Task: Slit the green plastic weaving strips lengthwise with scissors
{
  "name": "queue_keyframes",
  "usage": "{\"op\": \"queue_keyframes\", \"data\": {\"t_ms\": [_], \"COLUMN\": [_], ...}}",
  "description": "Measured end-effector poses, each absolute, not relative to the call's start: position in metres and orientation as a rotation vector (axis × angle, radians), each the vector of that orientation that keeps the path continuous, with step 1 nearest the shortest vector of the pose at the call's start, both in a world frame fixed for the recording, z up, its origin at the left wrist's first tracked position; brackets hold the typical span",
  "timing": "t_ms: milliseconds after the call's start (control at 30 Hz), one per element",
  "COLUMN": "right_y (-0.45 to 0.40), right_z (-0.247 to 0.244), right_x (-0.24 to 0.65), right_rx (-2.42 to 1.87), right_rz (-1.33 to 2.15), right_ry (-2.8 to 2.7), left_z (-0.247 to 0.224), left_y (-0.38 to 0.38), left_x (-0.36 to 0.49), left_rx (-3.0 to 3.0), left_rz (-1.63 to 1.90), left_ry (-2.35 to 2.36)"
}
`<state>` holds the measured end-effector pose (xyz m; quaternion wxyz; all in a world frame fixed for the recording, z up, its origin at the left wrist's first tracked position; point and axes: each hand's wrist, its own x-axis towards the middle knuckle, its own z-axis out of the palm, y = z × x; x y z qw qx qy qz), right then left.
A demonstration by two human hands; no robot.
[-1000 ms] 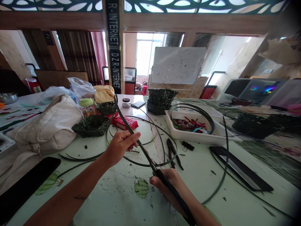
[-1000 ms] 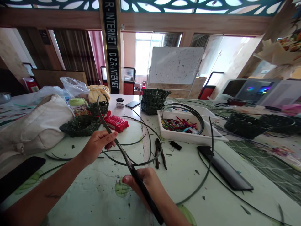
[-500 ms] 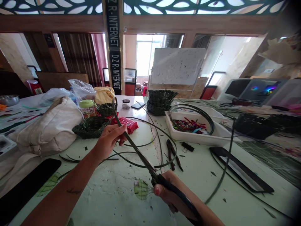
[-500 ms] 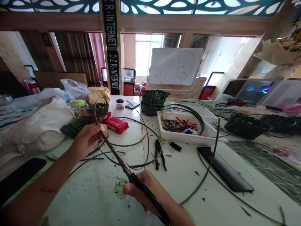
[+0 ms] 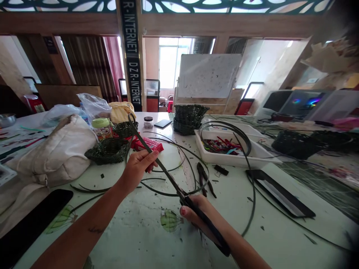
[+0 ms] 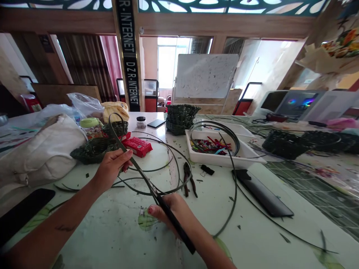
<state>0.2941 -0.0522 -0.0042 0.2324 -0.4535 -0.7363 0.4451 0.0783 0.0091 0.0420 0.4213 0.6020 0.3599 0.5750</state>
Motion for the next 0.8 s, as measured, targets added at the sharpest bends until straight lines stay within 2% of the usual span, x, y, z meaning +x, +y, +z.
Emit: {"op": "queue_keyframes", "data": {"t_ms": [233, 800], "right_y": [-0.056, -0.056], "right_z": [-0.002, -0.013], "right_x": [0.297, 0.289], "right_rx": [-1.196, -1.288], "right_rz": [1.084, 1.206], "right_ry": [-2.120, -1.891], "left_z": [0.041, 0.044], "left_y": [0.002, 0.001], "left_x": [0.086, 0.086], "left_rx": [1.501, 1.532], "left_rz": [1.437, 1.470], "left_ry": [0.894, 0.944]}}
